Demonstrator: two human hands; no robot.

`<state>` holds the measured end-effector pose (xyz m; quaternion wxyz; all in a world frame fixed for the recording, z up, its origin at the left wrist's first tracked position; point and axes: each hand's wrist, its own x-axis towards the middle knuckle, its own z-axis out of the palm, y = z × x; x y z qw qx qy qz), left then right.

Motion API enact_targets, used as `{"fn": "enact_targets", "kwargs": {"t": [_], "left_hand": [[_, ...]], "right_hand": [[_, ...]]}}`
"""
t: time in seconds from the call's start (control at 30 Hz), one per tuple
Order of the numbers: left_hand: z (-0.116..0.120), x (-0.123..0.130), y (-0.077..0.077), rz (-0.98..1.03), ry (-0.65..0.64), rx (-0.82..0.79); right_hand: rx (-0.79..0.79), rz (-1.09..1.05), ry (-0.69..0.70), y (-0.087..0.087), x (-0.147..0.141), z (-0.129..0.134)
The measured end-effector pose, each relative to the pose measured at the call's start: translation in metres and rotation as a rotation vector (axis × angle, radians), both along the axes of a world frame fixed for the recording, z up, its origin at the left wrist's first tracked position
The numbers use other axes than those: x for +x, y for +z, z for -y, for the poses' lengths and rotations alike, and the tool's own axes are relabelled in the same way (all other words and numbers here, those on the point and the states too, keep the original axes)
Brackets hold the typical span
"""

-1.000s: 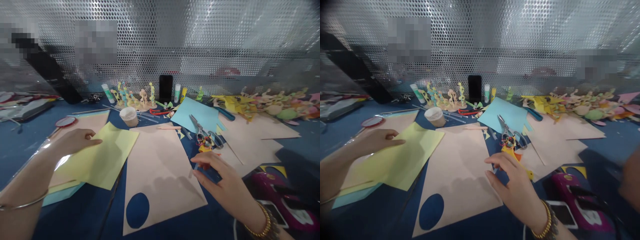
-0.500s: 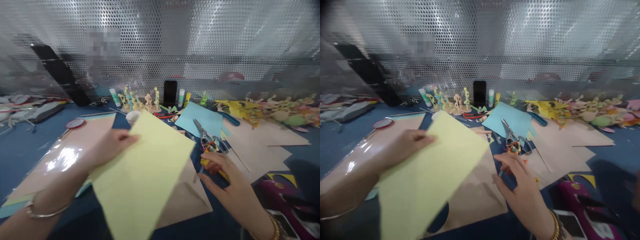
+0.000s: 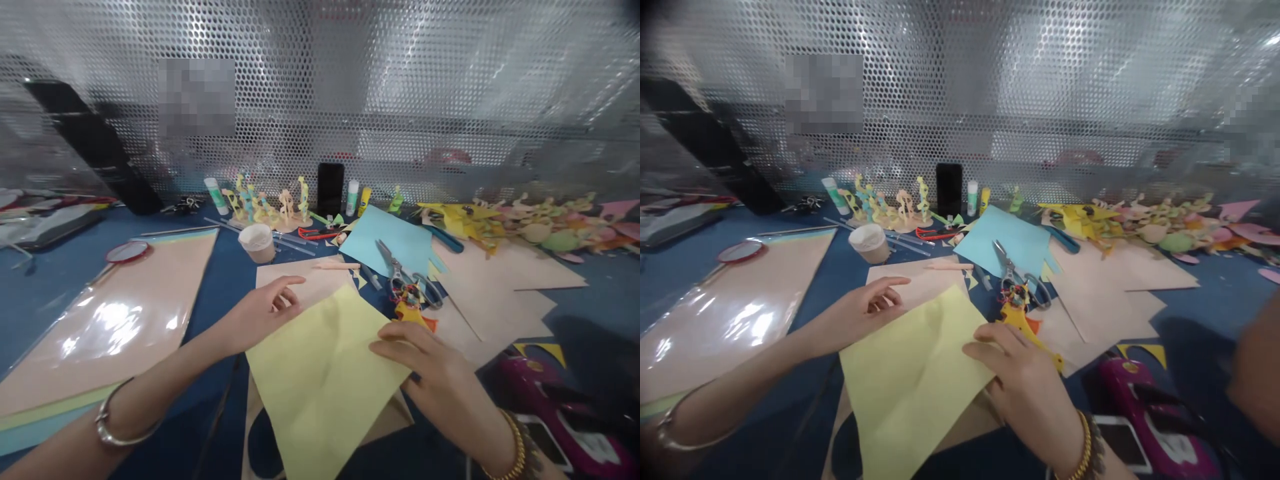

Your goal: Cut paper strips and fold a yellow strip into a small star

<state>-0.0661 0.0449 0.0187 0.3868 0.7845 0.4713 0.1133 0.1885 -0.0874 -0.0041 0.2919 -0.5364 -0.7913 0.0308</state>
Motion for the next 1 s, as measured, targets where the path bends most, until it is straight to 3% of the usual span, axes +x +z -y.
{"fn": "enact_targets", "kwargs": {"t": [0.2,0.43,0.7,0.9,1.0], "left_hand": [[0.002,-0.015,-0.004,-0.157,-0.018,0.141],[-0.002,-0.025,-0.004,-0.314,-0.029,0.058],[-0.002,-0.025,-0.012,-0.315,-0.083,0.043],[-0.005,-0.020,-0.015,-0.285,-0.110,0.134],[-0.013,-0.015,-0.019,-0.322,-0.118,0.318]], "right_hand": [[-0.161,0.142,-0.002,-0.005,-0.004,0.001],[-0.203,0.193,0.004,-0.009,-0.001,0.002],[-0.248,0.202,0.013,-0.007,0.002,0.004],[-0.223,0.219,0.058,-0.001,0.004,0.003],[-0.178,0.273,0.081,0.004,0.003,0.003]]}}
